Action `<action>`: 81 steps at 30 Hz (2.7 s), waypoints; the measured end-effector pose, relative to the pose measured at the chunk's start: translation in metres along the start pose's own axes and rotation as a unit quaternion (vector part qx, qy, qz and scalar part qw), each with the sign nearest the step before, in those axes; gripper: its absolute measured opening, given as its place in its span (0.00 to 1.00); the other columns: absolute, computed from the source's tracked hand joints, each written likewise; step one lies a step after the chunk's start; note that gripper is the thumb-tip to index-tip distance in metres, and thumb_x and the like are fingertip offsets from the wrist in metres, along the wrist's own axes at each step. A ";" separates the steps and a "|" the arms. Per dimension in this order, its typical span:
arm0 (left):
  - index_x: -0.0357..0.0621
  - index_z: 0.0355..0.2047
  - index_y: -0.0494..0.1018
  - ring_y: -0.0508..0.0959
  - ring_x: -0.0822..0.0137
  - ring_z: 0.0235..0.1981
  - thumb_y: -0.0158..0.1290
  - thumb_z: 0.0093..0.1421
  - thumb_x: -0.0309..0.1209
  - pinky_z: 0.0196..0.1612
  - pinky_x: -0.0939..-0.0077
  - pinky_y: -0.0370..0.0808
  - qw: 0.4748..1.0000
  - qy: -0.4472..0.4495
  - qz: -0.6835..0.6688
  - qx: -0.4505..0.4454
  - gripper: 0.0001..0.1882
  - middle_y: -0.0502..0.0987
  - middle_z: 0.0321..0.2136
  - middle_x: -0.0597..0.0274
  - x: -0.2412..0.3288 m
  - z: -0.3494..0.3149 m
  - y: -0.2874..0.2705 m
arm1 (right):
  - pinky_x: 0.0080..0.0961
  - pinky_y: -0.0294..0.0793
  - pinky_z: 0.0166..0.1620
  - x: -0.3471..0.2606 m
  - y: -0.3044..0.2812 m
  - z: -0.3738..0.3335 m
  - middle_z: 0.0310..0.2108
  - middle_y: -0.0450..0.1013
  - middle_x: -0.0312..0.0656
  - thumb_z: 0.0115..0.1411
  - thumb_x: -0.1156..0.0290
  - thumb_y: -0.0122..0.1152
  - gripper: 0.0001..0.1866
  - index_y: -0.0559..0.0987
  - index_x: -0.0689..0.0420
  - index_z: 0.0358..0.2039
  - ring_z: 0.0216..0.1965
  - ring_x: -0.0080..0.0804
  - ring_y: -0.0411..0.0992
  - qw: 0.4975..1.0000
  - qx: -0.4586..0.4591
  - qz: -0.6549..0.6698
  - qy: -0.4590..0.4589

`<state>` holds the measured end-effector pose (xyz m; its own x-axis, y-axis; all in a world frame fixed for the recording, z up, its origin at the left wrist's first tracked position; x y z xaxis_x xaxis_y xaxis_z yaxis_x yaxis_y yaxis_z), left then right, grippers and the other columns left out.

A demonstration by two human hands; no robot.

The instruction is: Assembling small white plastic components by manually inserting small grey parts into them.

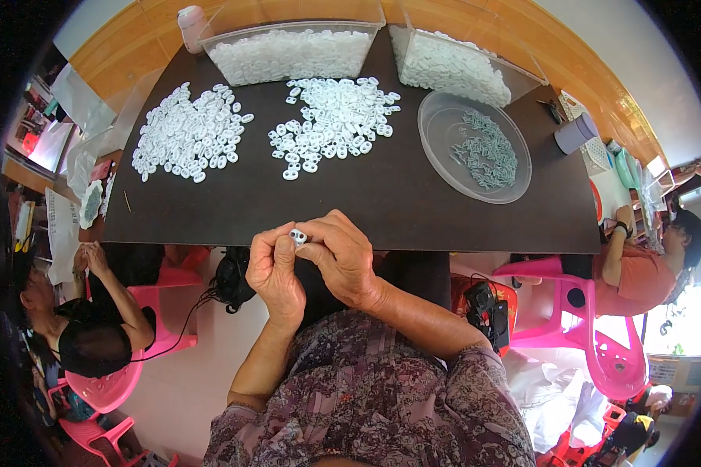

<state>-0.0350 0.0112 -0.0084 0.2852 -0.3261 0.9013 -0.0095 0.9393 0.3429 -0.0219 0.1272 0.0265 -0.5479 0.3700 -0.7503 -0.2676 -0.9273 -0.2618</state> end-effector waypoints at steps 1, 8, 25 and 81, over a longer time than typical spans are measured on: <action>0.34 0.37 0.73 0.70 0.79 0.33 0.48 0.63 0.30 0.39 0.85 0.68 1.000 -0.013 -0.005 -0.003 0.10 0.72 0.31 0.67 -0.001 0.001 0.000 | 0.20 0.68 0.30 0.001 0.000 -0.001 0.29 0.74 0.42 0.47 0.84 0.62 0.14 0.76 0.65 0.37 0.27 0.27 0.68 1.000 -0.001 -0.004 0.011; 0.33 0.41 0.73 0.71 0.78 0.35 0.48 0.63 0.26 0.41 0.85 0.68 0.998 -0.012 0.039 -0.047 0.10 0.74 0.35 0.65 0.006 0.006 -0.004 | 0.24 0.69 0.31 0.000 -0.001 -0.001 0.31 0.73 0.41 0.44 0.84 0.63 0.17 0.76 0.62 0.38 0.28 0.31 0.68 1.000 0.000 -0.009 0.028; 0.32 0.43 0.73 0.70 0.77 0.35 0.49 0.61 0.24 0.40 0.84 0.67 0.994 0.014 0.084 -0.072 0.11 0.73 0.33 0.65 0.013 0.006 0.000 | 0.24 0.69 0.31 -0.002 -0.003 -0.004 0.31 0.73 0.41 0.45 0.82 0.63 0.19 0.75 0.62 0.41 0.29 0.32 0.68 0.997 0.018 0.008 0.072; 0.34 0.40 0.73 0.66 0.77 0.28 0.48 0.62 0.24 0.32 0.85 0.64 0.994 0.095 0.050 -0.013 0.08 0.68 0.27 0.67 0.013 -0.008 0.000 | 0.24 0.68 0.29 -0.010 0.005 -0.008 0.29 0.73 0.44 0.50 0.75 0.63 0.14 0.74 0.63 0.37 0.26 0.35 0.69 0.989 0.047 -0.082 -0.110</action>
<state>-0.0234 0.0080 0.0014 0.4593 -0.2068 0.8639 -0.0231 0.9694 0.2444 -0.0113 0.1185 0.0273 -0.6474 0.5287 -0.5489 -0.4344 -0.8478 -0.3043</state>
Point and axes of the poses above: each hand's wrist, its own z-axis towards the middle knuckle, its own y-axis out of the palm, x = y × z, the point moved 5 cm from there along z, towards the middle knuckle
